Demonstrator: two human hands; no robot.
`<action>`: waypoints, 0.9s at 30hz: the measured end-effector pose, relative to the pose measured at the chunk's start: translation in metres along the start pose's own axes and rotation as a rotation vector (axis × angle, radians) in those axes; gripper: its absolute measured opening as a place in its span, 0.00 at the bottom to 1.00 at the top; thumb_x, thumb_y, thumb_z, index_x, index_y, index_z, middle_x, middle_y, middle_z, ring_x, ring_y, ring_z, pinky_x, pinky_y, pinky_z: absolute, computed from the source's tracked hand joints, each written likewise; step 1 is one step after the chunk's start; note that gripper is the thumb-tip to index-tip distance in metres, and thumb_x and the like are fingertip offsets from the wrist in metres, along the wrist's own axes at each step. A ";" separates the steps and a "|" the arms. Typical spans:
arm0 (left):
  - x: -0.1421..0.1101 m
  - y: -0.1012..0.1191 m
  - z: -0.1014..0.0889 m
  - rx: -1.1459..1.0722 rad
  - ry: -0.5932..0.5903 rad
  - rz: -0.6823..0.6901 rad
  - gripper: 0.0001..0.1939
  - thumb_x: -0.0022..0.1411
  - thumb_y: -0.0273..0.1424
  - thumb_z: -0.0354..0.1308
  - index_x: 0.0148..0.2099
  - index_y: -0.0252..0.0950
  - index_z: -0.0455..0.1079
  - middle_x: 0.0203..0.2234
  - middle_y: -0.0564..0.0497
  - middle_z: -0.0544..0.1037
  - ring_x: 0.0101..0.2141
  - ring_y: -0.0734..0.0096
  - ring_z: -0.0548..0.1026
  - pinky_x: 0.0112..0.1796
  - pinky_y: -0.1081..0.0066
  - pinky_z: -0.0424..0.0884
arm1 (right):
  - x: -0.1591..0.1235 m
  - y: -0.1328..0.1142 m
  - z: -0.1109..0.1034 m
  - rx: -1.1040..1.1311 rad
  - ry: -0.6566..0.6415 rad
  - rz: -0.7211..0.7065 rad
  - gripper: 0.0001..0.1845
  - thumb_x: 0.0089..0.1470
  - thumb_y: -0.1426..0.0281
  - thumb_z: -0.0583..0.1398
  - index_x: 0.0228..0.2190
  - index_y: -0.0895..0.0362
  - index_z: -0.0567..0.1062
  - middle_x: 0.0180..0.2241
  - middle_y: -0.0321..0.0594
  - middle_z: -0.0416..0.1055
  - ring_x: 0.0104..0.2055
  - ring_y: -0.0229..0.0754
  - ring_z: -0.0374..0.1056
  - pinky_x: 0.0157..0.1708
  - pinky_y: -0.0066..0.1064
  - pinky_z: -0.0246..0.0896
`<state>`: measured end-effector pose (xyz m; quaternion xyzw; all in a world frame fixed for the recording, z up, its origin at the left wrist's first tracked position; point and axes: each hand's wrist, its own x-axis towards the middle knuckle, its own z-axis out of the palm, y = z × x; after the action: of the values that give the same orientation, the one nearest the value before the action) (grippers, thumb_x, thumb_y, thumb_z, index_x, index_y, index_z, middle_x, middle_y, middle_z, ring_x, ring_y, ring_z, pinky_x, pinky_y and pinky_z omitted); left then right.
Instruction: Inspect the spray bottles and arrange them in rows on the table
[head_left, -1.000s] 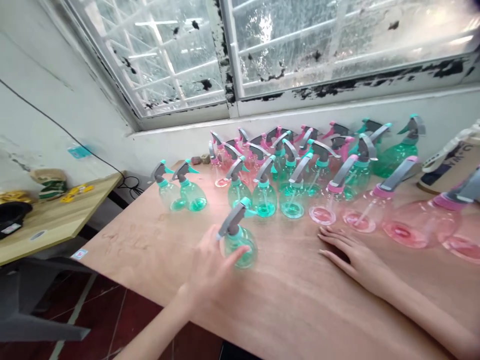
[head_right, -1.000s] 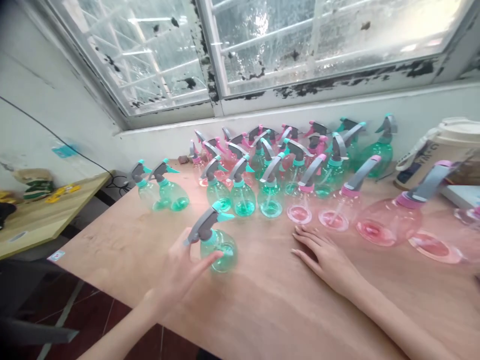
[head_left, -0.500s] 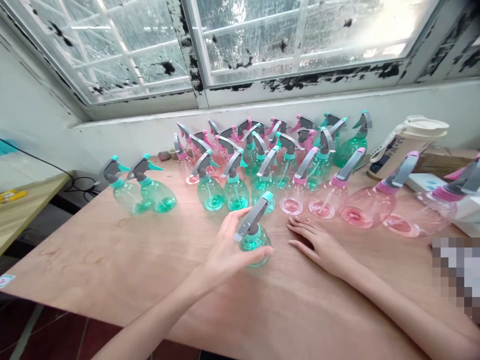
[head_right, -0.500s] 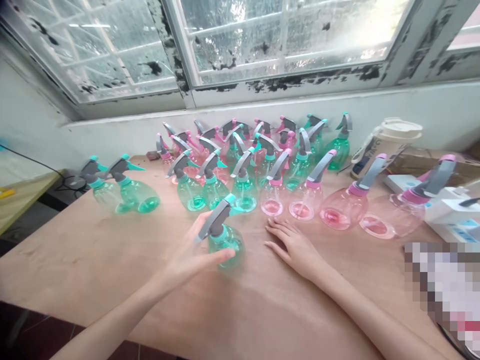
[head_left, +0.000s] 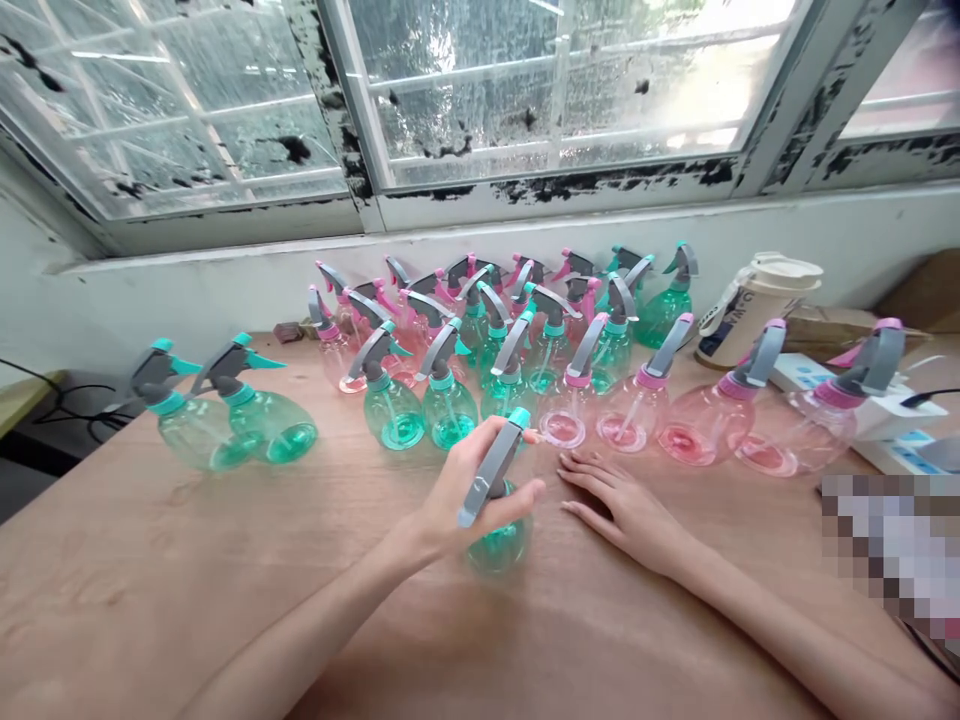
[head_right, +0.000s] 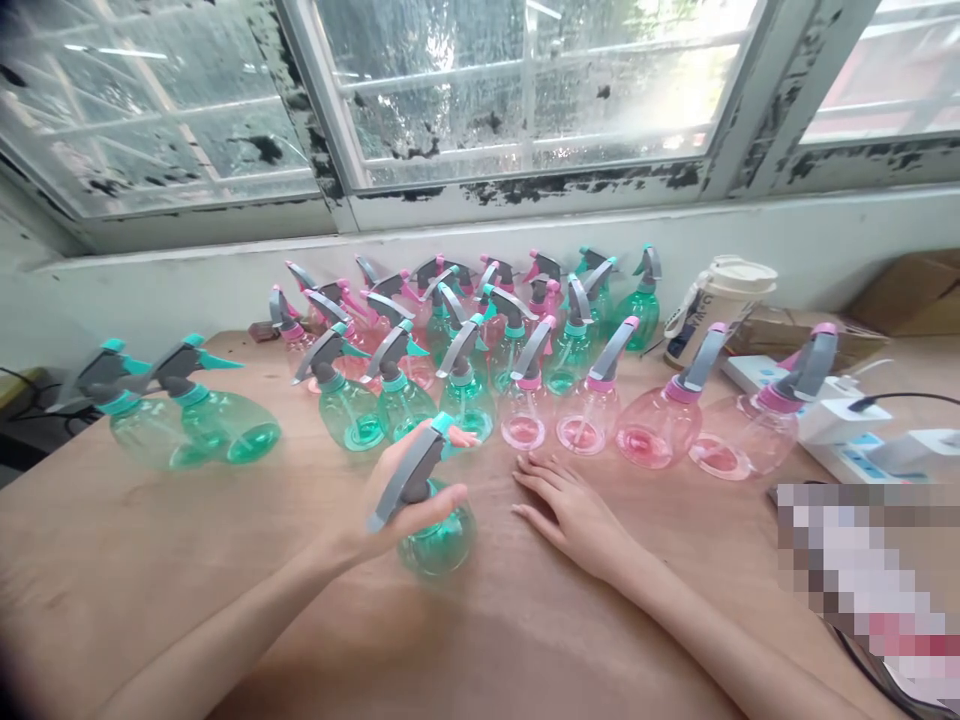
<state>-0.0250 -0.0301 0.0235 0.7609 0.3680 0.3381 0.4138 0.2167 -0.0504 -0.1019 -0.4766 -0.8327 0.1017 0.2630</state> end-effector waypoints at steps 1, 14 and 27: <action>-0.001 0.000 0.001 0.025 0.040 0.017 0.14 0.59 0.34 0.60 0.47 0.41 0.68 0.34 0.52 0.73 0.20 0.79 0.63 0.21 0.73 0.65 | 0.000 0.000 0.000 0.003 0.000 0.002 0.22 0.64 0.60 0.55 0.57 0.51 0.70 0.60 0.45 0.67 0.63 0.55 0.61 0.62 0.57 0.57; -0.003 -0.003 0.007 0.202 0.152 0.240 0.04 0.63 0.30 0.53 0.37 0.38 0.68 0.21 0.55 0.69 0.27 0.70 0.73 0.29 0.71 0.69 | -0.002 0.002 -0.001 -0.004 -0.032 0.031 0.23 0.64 0.60 0.55 0.57 0.53 0.69 0.62 0.45 0.65 0.65 0.53 0.58 0.64 0.56 0.52; -0.008 -0.009 0.011 0.167 0.199 0.194 0.15 0.64 0.30 0.54 0.53 0.36 0.68 0.40 0.45 0.76 0.37 0.66 0.76 0.39 0.66 0.74 | -0.002 0.002 -0.004 -0.010 -0.062 0.041 0.22 0.65 0.59 0.54 0.57 0.54 0.69 0.62 0.45 0.64 0.66 0.52 0.57 0.65 0.56 0.52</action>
<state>-0.0228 -0.0374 0.0095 0.7874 0.3589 0.4185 0.2759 0.2211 -0.0513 -0.1005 -0.4913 -0.8311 0.1176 0.2324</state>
